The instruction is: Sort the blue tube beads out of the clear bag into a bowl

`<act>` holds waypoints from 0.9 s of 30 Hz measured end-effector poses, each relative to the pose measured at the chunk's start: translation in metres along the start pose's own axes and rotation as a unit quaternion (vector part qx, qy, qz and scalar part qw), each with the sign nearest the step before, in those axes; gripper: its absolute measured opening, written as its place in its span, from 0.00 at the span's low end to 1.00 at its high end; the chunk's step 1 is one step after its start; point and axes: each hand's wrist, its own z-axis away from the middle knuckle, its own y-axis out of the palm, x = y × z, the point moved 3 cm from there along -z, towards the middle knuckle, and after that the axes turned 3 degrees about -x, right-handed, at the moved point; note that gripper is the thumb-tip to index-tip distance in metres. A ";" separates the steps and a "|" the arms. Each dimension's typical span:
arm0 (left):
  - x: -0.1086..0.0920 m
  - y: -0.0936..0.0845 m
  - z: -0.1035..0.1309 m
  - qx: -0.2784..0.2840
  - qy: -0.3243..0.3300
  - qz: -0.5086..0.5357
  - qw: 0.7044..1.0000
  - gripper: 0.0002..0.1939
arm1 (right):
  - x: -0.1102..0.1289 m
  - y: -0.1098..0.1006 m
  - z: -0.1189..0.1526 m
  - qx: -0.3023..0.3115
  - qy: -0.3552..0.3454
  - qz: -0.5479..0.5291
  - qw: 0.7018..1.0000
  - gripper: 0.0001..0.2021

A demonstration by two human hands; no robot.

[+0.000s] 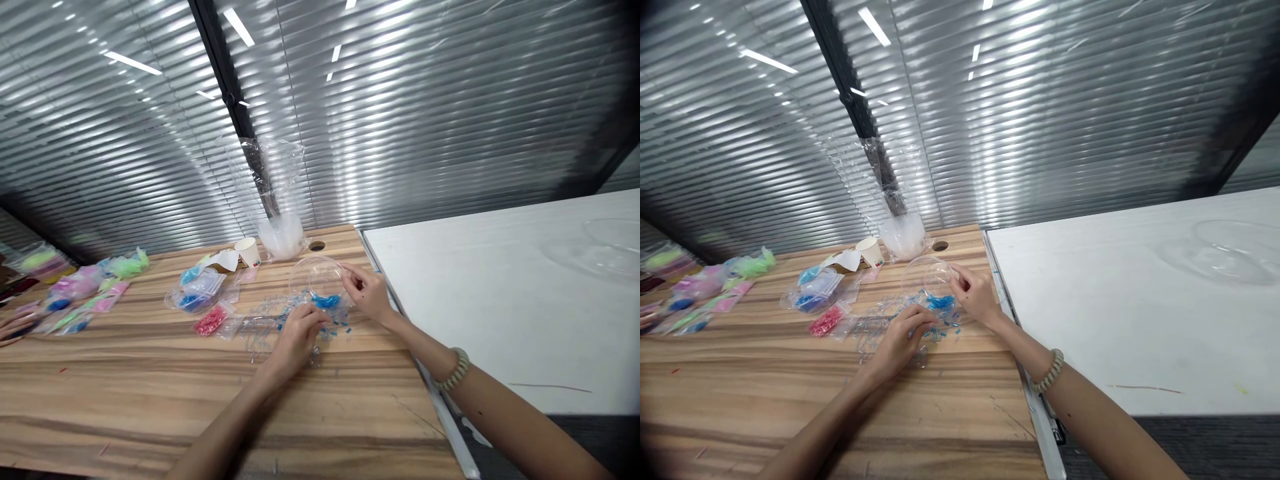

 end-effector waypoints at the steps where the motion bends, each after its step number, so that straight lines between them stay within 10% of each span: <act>1: 0.000 -0.001 0.000 -0.003 -0.001 0.002 1.000 0.11 | 0.000 0.000 0.000 0.000 -0.002 0.000 1.000 0.15; 27: -0.002 0.002 0.002 0.021 -0.007 -0.014 1.000 0.11 | 0.004 0.000 0.000 0.008 -0.010 -0.006 1.000 0.14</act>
